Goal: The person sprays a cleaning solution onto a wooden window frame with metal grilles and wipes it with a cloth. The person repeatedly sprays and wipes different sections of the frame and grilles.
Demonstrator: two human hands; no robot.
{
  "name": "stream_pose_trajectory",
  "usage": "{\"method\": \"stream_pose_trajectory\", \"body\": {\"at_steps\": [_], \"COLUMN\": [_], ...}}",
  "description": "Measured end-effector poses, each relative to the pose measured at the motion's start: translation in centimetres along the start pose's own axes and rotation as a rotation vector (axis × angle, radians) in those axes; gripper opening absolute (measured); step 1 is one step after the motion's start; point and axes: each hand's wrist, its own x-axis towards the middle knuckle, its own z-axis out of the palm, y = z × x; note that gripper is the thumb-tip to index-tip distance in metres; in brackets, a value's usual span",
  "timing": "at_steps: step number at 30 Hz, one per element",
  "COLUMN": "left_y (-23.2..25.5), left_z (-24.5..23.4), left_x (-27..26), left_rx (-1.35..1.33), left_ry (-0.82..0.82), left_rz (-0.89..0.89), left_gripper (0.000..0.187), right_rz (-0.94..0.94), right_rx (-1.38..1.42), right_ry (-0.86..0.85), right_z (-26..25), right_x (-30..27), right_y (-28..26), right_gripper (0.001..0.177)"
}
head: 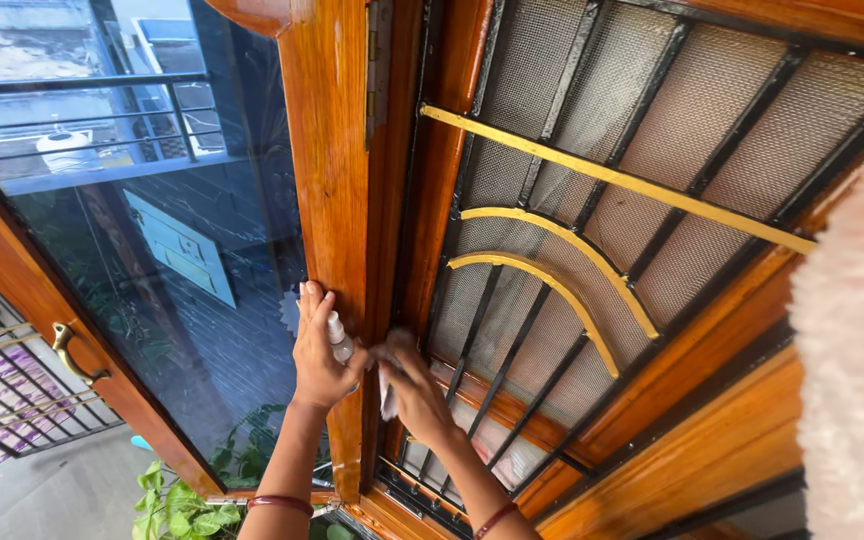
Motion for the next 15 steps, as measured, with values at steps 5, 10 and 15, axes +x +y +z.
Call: {"method": "stream_pose_trajectory", "body": {"at_steps": [5, 10, 15], "left_y": [-0.1, -0.2, -0.7], "left_z": [0.0, -0.3, -0.1], "left_x": [0.1, 0.1, -0.2], "left_rx": [-0.011, -0.029, -0.031], "left_ry": [-0.004, -0.021, -0.021], "left_rz": [0.009, 0.001, 0.013], "left_gripper": [0.079, 0.079, 0.079], "right_rz": [-0.169, -0.079, 0.101], "right_rx": [-0.301, -0.750, -0.961], "right_ry": [0.322, 0.417, 0.224], "right_z": [-6.7, -10.7, -8.7], "right_x": [7.7, 17.1, 18.3], "right_y": [-3.6, -4.0, -4.7], "right_gripper": [0.045, 0.046, 0.046]}}
